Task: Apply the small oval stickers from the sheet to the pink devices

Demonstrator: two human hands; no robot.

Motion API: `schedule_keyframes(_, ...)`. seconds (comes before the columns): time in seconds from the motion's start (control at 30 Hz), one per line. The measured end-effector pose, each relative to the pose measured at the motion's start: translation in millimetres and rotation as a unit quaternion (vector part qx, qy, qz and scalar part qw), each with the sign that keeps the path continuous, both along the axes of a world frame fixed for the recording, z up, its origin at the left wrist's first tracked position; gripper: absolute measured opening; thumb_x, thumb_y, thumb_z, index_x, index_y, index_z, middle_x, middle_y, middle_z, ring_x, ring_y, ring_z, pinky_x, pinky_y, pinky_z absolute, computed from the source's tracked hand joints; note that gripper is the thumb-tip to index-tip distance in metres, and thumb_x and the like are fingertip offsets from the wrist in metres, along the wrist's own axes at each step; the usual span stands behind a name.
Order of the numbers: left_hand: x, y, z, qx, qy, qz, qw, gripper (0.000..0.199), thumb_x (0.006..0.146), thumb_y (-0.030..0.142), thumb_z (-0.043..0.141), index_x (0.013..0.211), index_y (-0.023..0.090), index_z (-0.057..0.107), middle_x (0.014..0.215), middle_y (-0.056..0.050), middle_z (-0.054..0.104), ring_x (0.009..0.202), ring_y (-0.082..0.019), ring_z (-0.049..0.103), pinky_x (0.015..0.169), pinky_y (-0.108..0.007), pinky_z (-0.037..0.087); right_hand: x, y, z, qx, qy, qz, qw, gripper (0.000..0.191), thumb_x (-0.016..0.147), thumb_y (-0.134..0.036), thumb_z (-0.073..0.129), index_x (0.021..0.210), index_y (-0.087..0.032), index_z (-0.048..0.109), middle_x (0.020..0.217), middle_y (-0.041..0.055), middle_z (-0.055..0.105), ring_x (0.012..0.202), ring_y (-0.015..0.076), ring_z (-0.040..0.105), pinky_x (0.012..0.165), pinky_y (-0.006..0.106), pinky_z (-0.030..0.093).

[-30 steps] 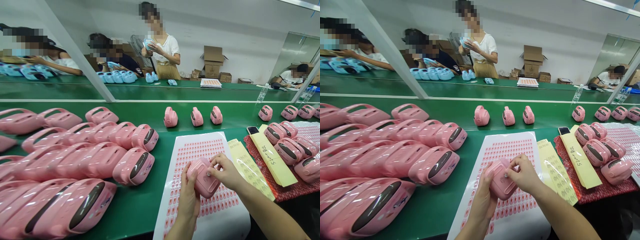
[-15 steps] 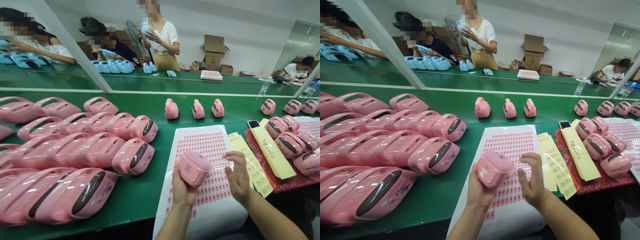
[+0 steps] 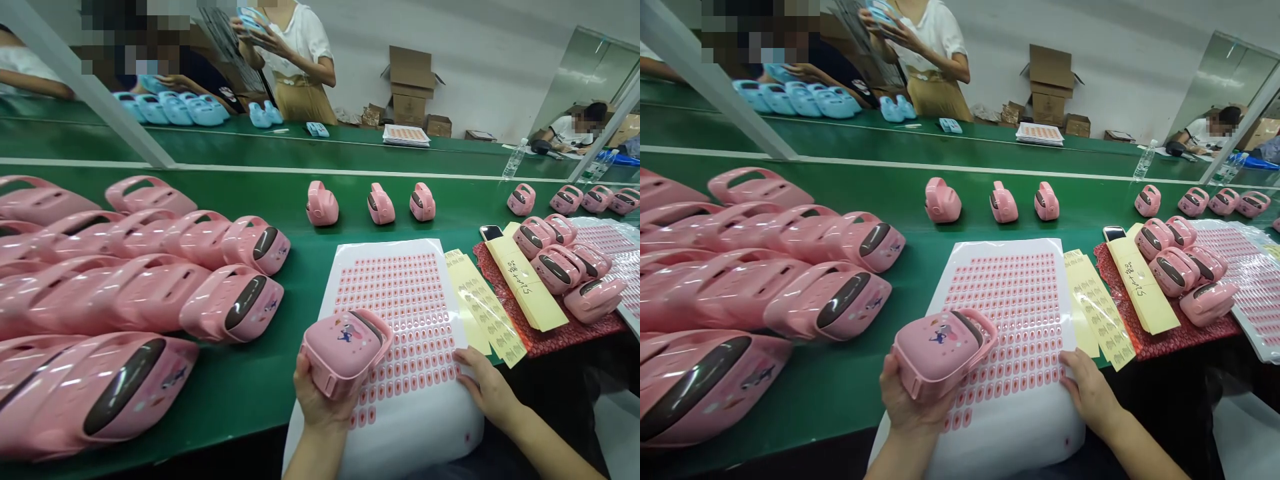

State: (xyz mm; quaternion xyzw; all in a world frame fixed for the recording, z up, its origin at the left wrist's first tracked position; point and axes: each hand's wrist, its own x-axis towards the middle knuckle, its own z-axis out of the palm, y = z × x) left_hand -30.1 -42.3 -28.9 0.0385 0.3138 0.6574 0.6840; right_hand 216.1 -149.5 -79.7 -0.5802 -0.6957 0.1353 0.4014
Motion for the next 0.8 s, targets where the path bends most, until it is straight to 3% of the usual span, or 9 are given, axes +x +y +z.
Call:
schedule_keyframes(0.13, 9, -6, 11.8, -0.015, 0.038, 0.026, 0.999, 0.038, 0.066, 0.044, 0.061, 0.101, 0.028, 0.065, 0.093, -0.003, 0.072, 0.111, -0.031, 0.055, 0.082, -0.044, 0.052, 0, -1, -4.6, 0.018, -0.005, 0.007, 1.000, 0.037, 0.087, -0.020, 0.048, 0.123, -0.028, 0.053, 0.109, 0.0071, 0.068, 0.103, 0.0250, 0.064, 0.088, 0.043, 0.056)
schedule_keyframes(0.3, 7, -9, 12.1, -0.010, 0.043, 0.013, 0.999, 0.044, 0.061, 0.045, 0.065, 0.102, 0.029, 0.063, 0.099, -0.003, 0.071, 0.119, -0.034, 0.047, 0.086, -0.051, 0.049, -7, -5, -10.3, 0.026, 0.012, -0.011, 1.000, 0.039, 0.089, -0.018, 0.046, 0.125, -0.032, 0.053, 0.110, 0.0044, 0.067, 0.101, 0.0232, 0.065, 0.088, 0.040, 0.056)
schedule_keyframes(0.57, 4, -7, 16.9, 0.000, 0.034, -0.012, 0.999, 0.039, 0.066, 0.043, 0.062, 0.101, 0.026, 0.065, 0.095, -0.004, 0.072, 0.104, -0.029, 0.059, 0.065, -0.035, 0.057, 1, 1, 12.5, -0.007, 0.047, 0.022, 0.999, 0.027, 0.089, -0.027, 0.047, 0.114, -0.024, 0.059, 0.092, 0.0065, 0.072, 0.084, 0.0212, 0.070, 0.075, 0.035, 0.060)
schedule_keyframes(0.67, -1, -8, 10.0, 0.007, 0.005, -0.030, 1.000, 0.040, 0.072, 0.042, 0.059, 0.109, 0.029, 0.062, 0.099, -0.004, 0.072, 0.101, -0.029, 0.061, 0.064, -0.037, 0.057, 2, 3, 19.4, 0.002, 0.078, 0.009, 0.997, 0.020, 0.089, -0.030, 0.049, 0.102, -0.024, 0.062, 0.083, 0.0051, 0.072, 0.078, 0.0204, 0.071, 0.072, 0.034, 0.060)
schedule_keyframes(0.8, -2, -16, -6.3, 0.032, -0.095, -0.092, 0.991, 0.048, 0.073, 0.047, 0.058, 0.119, 0.034, 0.056, 0.105, -0.006, 0.071, 0.098, -0.032, 0.063, 0.076, -0.050, 0.053, -9, 11, 26.7, 0.047, 0.123, -0.067, 0.989, 0.017, 0.089, -0.032, 0.049, 0.096, -0.024, 0.062, 0.080, 0.0051, 0.070, 0.073, 0.0194, 0.070, 0.067, 0.033, 0.061)
